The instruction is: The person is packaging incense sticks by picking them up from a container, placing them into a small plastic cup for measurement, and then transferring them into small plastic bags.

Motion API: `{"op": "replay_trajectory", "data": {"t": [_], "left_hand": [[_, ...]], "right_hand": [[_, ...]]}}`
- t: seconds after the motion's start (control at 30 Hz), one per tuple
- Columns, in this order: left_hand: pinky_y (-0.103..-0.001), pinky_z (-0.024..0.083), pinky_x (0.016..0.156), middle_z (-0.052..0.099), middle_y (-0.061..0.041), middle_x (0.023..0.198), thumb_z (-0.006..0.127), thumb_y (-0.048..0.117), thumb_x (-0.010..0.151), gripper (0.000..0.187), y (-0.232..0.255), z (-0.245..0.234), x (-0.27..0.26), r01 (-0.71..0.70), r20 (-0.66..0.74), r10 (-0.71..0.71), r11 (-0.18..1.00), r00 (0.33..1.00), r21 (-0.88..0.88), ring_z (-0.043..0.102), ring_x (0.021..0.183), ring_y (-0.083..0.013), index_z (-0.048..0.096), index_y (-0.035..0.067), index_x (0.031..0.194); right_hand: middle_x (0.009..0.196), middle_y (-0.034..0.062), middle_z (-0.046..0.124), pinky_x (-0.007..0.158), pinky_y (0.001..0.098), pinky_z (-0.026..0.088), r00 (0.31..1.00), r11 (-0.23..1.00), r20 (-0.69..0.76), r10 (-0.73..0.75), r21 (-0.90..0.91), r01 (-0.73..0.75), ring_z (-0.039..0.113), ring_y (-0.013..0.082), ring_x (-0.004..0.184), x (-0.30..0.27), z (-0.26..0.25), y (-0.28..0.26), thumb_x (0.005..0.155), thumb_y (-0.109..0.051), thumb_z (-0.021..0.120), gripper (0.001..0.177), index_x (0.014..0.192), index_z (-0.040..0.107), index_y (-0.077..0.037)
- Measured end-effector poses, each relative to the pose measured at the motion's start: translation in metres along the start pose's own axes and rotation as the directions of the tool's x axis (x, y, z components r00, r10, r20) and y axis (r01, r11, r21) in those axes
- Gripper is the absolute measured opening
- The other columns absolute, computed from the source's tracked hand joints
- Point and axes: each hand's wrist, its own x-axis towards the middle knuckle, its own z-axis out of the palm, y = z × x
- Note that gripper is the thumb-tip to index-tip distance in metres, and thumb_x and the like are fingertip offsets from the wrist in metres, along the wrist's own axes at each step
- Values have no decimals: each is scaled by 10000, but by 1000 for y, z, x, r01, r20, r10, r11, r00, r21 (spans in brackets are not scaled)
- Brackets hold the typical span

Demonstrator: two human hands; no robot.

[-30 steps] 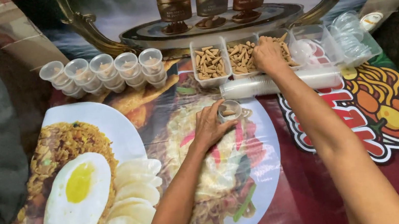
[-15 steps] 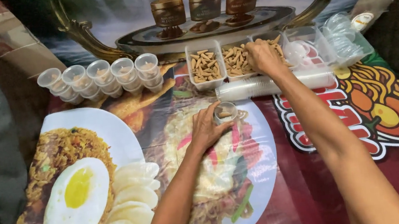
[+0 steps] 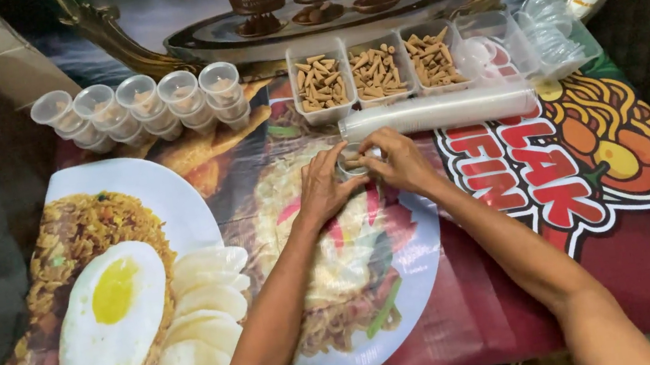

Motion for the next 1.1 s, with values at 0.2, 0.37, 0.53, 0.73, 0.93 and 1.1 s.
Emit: {"op": "replay_trajectory", "data": {"t": [0.2,0.37,0.53,0.73,0.93,1.1], "left_hand": [[-476,431,1005,664,-61,1146,874,493,729,864,6,-6,-1,-1,21,1,1000,1000,-30,636,1124,-289,536,184,1463],[-495,380,1063,699,-102,1195,876,401,762,873,8,-7,-3,42,67,-36,996,997,-78,609,1216,-319,488,154,1503],[-502,386,1055,702,-109,1214,887,516,715,938,10,-9,0,20,75,-17,999,997,-39,606,1230,-308,494,165,1491],[-492,395,1036,722,-95,1189,879,492,746,882,4,-4,0,23,42,-21,998,999,-58,612,1211,-305,510,159,1474],[-488,409,1030,738,-71,1180,887,506,727,879,2,-1,-1,24,34,-22,998,999,-58,624,1204,-290,527,172,1455],[-477,409,1037,735,-88,1193,882,464,752,833,8,-5,-3,34,35,-32,998,999,-59,624,1199,-297,537,150,1442]], "right_hand": [[1042,139,687,742,384,543,991,996,-131,36,91,-24,656,298,784,-18,2,-1,996,-134,672,197,1183,723,-103],[1080,209,677,696,403,563,971,946,-98,217,267,-184,681,284,780,-32,2,-23,1003,-88,644,332,1334,644,-54],[1015,124,687,670,296,566,953,905,-79,292,345,-248,680,166,766,-35,10,-14,971,-107,702,347,1314,662,-70],[968,137,677,613,277,554,952,897,-63,300,358,-259,682,168,708,-36,11,-13,969,-94,702,357,1318,645,-54],[942,146,682,606,279,552,957,902,-55,286,353,-249,692,182,700,-37,12,-10,980,-102,691,356,1322,621,-38],[920,161,702,620,309,561,959,907,-47,280,340,-248,702,199,692,-36,7,-9,983,-86,678,337,1308,622,-20]]}}
